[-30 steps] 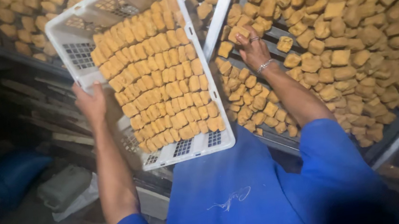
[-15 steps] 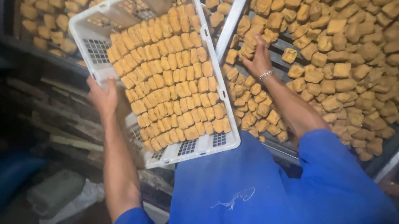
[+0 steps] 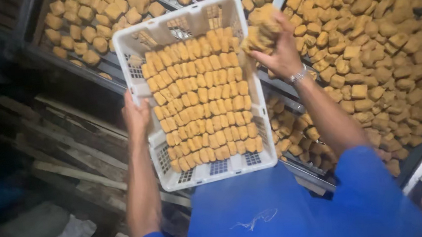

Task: The person picks yellow fermented food blocks one at a time from large metal drying racks and arranges them in neat rows inside a white plastic basket held on their lap. They occasionally reposition the basket and press the blocks into aligned rows as the basket fills.

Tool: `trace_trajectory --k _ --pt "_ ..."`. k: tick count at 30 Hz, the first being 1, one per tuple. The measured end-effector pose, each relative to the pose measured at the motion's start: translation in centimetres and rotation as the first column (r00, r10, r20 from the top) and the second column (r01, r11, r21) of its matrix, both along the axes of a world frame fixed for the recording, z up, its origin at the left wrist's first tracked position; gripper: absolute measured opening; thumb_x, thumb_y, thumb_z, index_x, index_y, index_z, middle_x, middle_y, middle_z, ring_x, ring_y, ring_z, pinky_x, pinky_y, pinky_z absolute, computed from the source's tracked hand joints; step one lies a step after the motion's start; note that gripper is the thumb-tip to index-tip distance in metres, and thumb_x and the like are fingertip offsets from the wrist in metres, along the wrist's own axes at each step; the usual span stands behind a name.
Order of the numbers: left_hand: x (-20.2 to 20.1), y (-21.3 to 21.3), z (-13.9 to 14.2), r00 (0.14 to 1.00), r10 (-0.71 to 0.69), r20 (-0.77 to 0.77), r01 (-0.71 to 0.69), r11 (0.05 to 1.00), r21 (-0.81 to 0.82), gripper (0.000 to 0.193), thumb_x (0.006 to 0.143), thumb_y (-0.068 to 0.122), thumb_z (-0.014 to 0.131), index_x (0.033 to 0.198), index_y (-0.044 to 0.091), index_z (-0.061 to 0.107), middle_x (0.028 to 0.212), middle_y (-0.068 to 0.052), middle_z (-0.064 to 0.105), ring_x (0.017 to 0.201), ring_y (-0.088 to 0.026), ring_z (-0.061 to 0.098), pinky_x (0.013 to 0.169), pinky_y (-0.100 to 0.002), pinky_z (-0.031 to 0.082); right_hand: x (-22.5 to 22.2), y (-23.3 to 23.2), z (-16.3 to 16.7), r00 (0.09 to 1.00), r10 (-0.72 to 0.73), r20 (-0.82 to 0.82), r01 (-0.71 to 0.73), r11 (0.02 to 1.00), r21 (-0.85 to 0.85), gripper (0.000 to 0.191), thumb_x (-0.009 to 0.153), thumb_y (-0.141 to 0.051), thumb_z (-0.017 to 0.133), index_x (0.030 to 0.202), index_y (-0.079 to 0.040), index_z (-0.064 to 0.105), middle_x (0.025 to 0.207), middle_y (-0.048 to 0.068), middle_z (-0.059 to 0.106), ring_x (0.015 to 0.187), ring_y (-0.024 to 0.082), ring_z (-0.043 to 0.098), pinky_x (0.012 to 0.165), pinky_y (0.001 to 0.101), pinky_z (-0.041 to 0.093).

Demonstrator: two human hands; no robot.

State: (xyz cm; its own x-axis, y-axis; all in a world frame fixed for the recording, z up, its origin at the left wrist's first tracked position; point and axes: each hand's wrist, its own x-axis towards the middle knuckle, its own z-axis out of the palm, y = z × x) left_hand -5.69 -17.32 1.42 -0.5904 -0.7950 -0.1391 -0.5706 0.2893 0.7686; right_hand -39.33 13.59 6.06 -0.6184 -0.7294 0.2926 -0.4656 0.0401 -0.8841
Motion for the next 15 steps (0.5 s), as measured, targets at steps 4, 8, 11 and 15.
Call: trace_trajectory --k 4,8,11,15 --pt "0.1 1.8 0.9 0.994 0.033 0.105 -0.045 0.993 0.113 0.062 0.088 0.018 0.071 0.143 0.007 0.047 0.119 -0.025 0.069 0.112 -0.040 0.068 0.092 -0.046 0.053 -1.2 -7.9 0.8 0.702 0.487 -0.520 -0.002 0.731 0.682 0.064 0.100 0.001 0.062 0.151 -0.030 0.038 0.131 0.027 0.058 0.093 0.034 0.073 0.074 0.0403 0.060" --pt "-1.1 2.3 1.8 0.999 -0.025 0.045 0.044 0.869 -0.493 0.069 0.082 0.019 0.080 0.135 -0.013 0.050 0.128 -0.037 0.059 0.122 -0.053 0.051 0.097 -0.053 0.041 -1.5 -12.3 -0.2 0.426 0.755 -0.499 0.159 0.481 0.862 0.054 0.107 -0.021 0.046 0.157 -0.037 0.037 0.111 0.020 0.065 0.089 0.037 0.072 0.086 0.0476 0.055" --pt "-4.6 3.0 2.5 0.985 -0.018 -0.174 -0.075 0.855 -0.513 0.041 0.088 0.006 0.066 0.127 -0.004 0.059 0.133 -0.029 0.057 0.130 -0.044 0.051 0.113 -0.046 0.041 -0.7 -14.5 -1.2 0.394 0.750 -0.531 0.217 0.485 0.847 0.043 0.101 -0.036 0.050 0.143 -0.039 0.040 0.131 0.030 0.057 0.084 0.034 0.072 0.073 0.0451 0.054" --pt "-12.4 4.9 1.4 0.948 -0.284 -0.145 0.223 0.916 -0.334 0.039 0.088 0.004 0.057 0.125 -0.001 0.064 0.126 -0.024 0.067 0.123 -0.044 0.056 0.109 -0.050 0.044 -0.5 -15.8 -2.6 0.449 0.774 -0.446 0.209 0.394 0.895 0.050 0.096 -0.046 0.056 0.143 -0.038 0.040 0.126 0.025 0.060 0.100 0.039 0.068 0.082 0.0492 0.052"
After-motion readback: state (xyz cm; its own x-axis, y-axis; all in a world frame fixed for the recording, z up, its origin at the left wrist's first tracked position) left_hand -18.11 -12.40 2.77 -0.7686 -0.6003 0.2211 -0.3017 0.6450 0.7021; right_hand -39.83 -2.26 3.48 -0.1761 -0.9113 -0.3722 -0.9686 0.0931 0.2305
